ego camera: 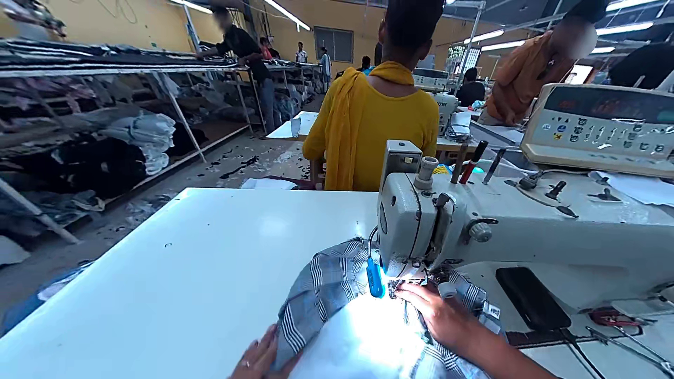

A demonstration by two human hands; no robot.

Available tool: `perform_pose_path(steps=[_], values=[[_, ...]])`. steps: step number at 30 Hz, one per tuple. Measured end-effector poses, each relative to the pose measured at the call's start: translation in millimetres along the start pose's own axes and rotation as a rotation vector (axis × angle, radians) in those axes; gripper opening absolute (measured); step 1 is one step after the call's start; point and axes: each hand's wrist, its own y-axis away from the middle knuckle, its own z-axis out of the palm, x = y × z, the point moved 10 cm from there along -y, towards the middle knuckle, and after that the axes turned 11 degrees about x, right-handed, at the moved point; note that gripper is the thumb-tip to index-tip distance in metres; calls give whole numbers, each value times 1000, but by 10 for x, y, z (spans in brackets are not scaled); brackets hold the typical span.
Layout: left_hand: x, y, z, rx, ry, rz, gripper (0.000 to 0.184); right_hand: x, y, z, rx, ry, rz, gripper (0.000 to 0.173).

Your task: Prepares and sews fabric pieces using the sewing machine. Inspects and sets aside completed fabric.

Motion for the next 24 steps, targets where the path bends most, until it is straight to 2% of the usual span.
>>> perform_pose_path(steps=[3,5,7,9,10,12,14,17,18,19,20,22,24], values=[[-513,-449,-153,96,-112,302,48,-155,9,-51,117,128,61,35],[-873,-796,-172,9,-120,413,52,-297,-8,-62,154,224,143,32],[-1050,-1132,-126,-145,-227,377,53,-390,-37,-62,159,282,235,29],[-1025,-1422,-52,-233,-449,208,47,-430,-49,-65,143,306,288,29],[-925,-1525,-39,-250,-526,84,41,-434,-48,-66,132,310,298,29],[-483,-1572,-94,-158,-432,-95,31,-414,-36,-55,131,308,293,29],[117,-1405,-39,-95,-218,-105,29,-385,-27,-43,139,286,293,30],[847,-1099,466,-307,63,-14,34,-299,21,-3,118,217,347,32],[955,-1032,628,-396,86,0,37,-280,44,-1,134,180,356,33],[997,-1002,713,-408,75,4,39,-278,63,-5,167,161,343,33],[1011,-1020,713,-298,36,29,38,-280,79,-1,188,153,330,32],[1059,-1091,563,119,-111,143,27,-296,88,-3,209,163,312,30],[1108,-1104,503,307,-229,187,16,-326,87,-24,229,202,294,28]])
